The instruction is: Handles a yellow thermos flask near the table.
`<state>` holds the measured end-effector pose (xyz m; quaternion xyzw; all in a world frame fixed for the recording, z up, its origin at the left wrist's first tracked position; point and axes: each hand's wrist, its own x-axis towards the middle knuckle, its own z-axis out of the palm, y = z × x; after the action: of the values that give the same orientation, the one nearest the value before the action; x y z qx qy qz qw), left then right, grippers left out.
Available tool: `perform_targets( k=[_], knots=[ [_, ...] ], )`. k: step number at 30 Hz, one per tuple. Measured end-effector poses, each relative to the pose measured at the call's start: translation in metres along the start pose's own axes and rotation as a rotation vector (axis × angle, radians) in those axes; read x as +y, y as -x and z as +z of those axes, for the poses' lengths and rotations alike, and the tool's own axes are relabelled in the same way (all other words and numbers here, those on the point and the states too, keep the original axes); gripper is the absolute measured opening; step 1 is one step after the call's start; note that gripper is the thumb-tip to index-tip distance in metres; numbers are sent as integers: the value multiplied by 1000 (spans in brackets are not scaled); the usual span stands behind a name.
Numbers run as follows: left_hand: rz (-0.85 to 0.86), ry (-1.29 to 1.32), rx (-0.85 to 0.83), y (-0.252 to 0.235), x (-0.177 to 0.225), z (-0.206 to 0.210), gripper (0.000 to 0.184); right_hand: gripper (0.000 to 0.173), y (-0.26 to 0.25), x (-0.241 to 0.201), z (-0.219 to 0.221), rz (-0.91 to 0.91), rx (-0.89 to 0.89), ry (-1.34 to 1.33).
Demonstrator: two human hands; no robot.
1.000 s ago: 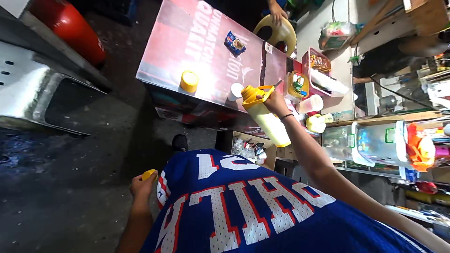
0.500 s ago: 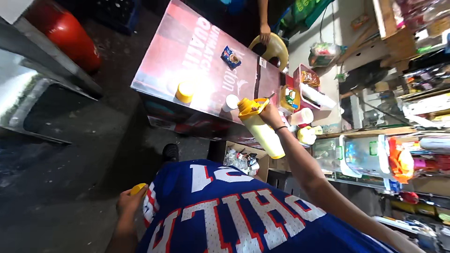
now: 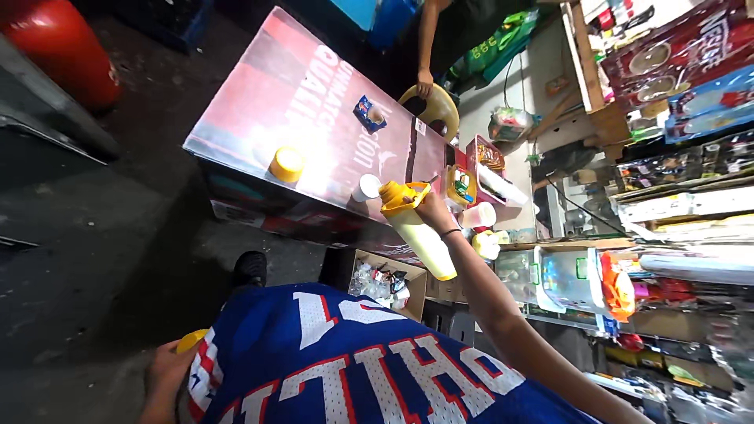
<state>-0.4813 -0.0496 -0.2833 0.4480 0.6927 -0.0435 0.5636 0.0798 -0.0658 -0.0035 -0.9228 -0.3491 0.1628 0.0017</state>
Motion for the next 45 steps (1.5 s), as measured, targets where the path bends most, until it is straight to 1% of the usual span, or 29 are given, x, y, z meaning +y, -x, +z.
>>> perform_targets(
  k=[3, 6, 7, 12, 18, 23, 27, 30, 34, 38, 45],
  knots=[
    [-9, 0, 9, 2, 3, -4, 54, 69, -2, 2, 3, -13, 11, -2],
    [7, -10, 5, 2, 6, -7, 55, 54, -2, -27, -15, -31, -56, 37],
    [15, -4, 9, 2, 8, -9, 55, 52, -3, -31, -18, -48, -56, 37],
    [24, 15, 19, 0, 12, -8, 53, 55, -3, -31, -17, -44, -55, 36],
    [29, -42, 4, -15, -5, -3, 49, 56, -1, -31, -15, 1, -52, 43],
    [-6, -97, -7, -16, -19, -3, 47, 55, 0, -35, -15, 7, -55, 69],
    [-43, -121, -23, -9, -16, -5, 44, 56, 0, -34, -14, 22, -67, 87],
    [-22, -95, -18, -9, -17, -5, 42, 58, -1, -33, -12, 15, -65, 85],
    [1, -80, -10, -23, -28, -1, 41, 59, -1, -33, -12, 16, -63, 81],
    [34, -98, -31, -25, -24, -4, 41, 61, -1, -32, -13, 32, -68, 93],
    [-85, -132, -46, -16, -7, -14, 45, 63, 1, -35, -16, 78, -75, 98]
  ],
)
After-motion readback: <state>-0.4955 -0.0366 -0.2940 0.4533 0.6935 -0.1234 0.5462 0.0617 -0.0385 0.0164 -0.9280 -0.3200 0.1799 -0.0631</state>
